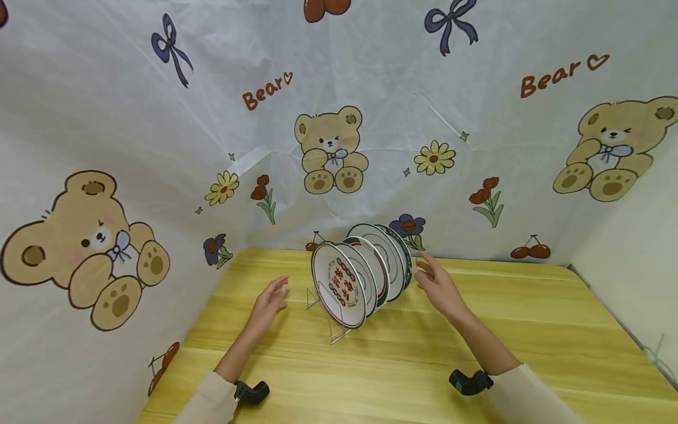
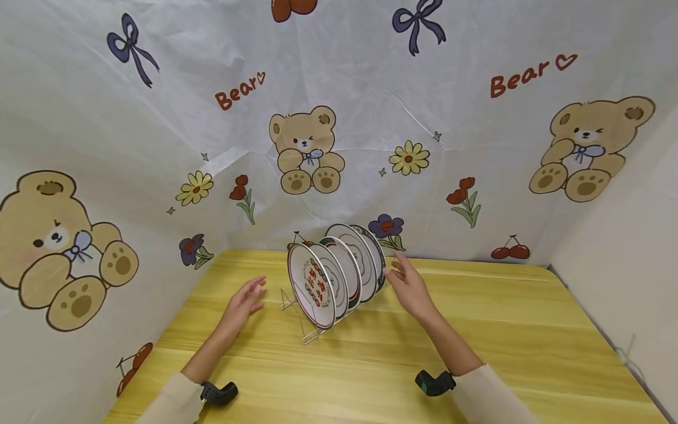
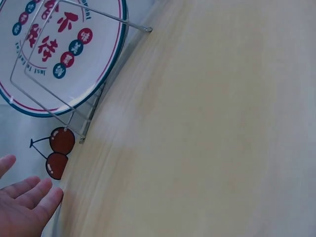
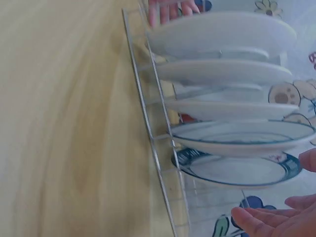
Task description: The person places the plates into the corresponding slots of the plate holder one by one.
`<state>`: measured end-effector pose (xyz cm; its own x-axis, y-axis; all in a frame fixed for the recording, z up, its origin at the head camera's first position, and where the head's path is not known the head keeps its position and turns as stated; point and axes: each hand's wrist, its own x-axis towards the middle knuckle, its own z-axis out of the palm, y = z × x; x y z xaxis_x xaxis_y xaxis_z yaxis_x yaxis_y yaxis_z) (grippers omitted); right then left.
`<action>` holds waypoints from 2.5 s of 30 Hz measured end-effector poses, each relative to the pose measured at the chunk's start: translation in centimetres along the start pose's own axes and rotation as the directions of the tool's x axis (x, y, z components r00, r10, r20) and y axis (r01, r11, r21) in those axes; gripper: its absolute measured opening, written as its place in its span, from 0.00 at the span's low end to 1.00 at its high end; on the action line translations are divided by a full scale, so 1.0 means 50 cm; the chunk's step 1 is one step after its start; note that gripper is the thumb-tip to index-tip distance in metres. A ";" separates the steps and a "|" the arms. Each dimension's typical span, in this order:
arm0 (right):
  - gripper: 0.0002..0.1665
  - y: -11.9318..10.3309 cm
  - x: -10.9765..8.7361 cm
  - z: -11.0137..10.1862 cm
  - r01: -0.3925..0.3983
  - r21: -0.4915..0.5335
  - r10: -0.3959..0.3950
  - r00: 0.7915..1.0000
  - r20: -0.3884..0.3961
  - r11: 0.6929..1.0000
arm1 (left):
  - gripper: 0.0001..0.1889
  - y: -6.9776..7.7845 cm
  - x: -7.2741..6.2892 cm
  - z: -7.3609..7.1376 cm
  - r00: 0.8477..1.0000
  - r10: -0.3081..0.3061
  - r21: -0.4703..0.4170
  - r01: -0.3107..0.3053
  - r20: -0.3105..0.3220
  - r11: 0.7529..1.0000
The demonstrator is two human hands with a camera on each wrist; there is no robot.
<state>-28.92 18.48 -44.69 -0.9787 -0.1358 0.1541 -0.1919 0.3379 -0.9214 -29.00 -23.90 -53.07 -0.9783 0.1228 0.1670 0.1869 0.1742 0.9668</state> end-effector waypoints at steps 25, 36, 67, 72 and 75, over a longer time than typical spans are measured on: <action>0.26 0.052 0.038 0.017 0.050 0.086 -0.051 0.999 0.019 0.995 | 0.35 -0.004 -0.014 0.063 0.931 -0.047 -0.019 0.058 0.361 0.998; 0.28 0.086 0.064 -0.024 -0.072 0.178 0.053 0.993 0.109 0.981 | 0.30 0.029 -0.063 0.108 0.901 -0.051 -0.065 0.087 0.430 0.994; 0.39 0.044 0.026 -0.068 -0.148 0.200 0.140 0.989 0.052 0.969 | 0.27 0.021 -0.017 0.087 0.926 -0.124 -0.189 0.202 0.356 0.961; 0.43 -0.003 -0.046 -0.037 -0.167 0.197 0.184 0.980 -0.071 0.966 | 0.29 0.035 0.037 0.084 0.971 -0.102 -0.276 0.160 0.215 0.948; 0.44 -0.019 -0.083 -0.002 -0.177 0.209 0.201 0.975 -0.097 0.962 | 0.32 0.048 0.069 0.104 0.978 -0.082 -0.328 0.142 0.190 0.934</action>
<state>-24.69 18.81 -44.42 -0.9997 0.0255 -0.0001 0.0040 0.1548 -0.9879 -31.45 -17.98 -51.20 -0.9553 0.2917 0.0476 0.0066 -0.1401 0.9901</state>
